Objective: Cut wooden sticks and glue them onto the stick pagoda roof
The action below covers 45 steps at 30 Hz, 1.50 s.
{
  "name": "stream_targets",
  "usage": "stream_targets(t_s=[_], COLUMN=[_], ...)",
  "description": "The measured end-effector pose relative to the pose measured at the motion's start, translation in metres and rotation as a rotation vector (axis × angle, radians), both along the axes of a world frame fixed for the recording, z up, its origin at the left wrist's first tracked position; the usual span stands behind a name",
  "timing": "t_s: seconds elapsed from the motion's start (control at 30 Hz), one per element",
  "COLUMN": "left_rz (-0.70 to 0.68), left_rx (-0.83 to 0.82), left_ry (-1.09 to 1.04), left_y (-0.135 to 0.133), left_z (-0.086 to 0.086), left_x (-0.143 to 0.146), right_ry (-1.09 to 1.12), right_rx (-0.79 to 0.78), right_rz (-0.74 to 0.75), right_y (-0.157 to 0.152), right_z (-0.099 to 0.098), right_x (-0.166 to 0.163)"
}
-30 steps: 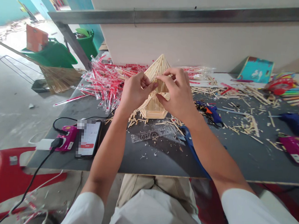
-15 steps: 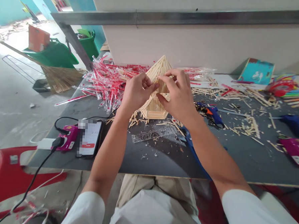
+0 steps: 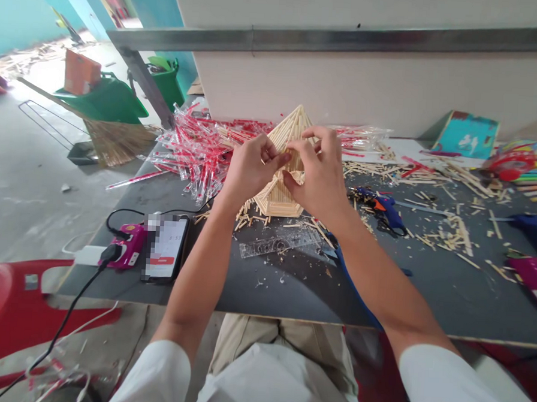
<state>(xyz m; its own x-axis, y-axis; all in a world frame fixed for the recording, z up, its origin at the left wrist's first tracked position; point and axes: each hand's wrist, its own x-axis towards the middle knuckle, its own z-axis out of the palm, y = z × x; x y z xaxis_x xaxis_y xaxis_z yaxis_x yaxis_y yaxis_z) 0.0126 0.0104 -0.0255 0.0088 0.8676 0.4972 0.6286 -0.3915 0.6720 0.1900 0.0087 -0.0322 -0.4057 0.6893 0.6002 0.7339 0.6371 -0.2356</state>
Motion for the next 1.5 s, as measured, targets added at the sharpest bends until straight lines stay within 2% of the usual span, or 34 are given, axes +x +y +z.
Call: stream_targets(t_s=[0.27, 0.43, 0.57, 0.7, 0.83, 0.93, 1.07, 1.23, 1.4, 1.5], left_rz=[-0.1, -0.198, -0.279, -0.216, -0.051, 0.03, 0.078, 0.046, 0.031, 0.049], left_rx=[-0.138, -0.171, -0.206, -0.202, -0.167, -0.178, -0.197, -0.235, -0.2, -0.273], left_ry=[-0.068, -0.095, -0.085, -0.058, 0.004, 0.057, 0.075, 0.161, 0.125, 0.19], left_y=[-0.011, -0.031, -0.035, -0.024, -0.007, 0.002, 0.008, 0.015, 0.022, 0.022], left_z=[0.014, 0.032, 0.035, 0.028, 0.013, 0.005, -0.002, -0.012, -0.018, -0.02], left_x=[-0.005, 0.001, 0.003, -0.011, -0.034, -0.045, -0.052, -0.062, -0.067, -0.066], right_ry=[-0.041, 0.003, 0.027, 0.05, 0.074, -0.026, -0.149, -0.128, -0.077, -0.055], right_rx=[-0.025, 0.013, 0.017, -0.004, -0.072, -0.219, -0.491, -0.732, -0.772, -0.772], right_rz=[-0.009, 0.045, 0.097, 0.095, -0.053, -0.13, -0.256, -0.146, -0.11, -0.084], right_y=[-0.008, -0.019, -0.023, -0.019, -0.008, 0.006, 0.021, 0.03, 0.031, 0.031], right_z=[0.008, 0.017, 0.019, 0.023, 0.026, 0.017, 0.002, 0.003, 0.006, 0.004], right_x=[0.006, 0.014, 0.013, 0.019, 0.044, 0.064, 0.077, 0.078, 0.078, 0.078])
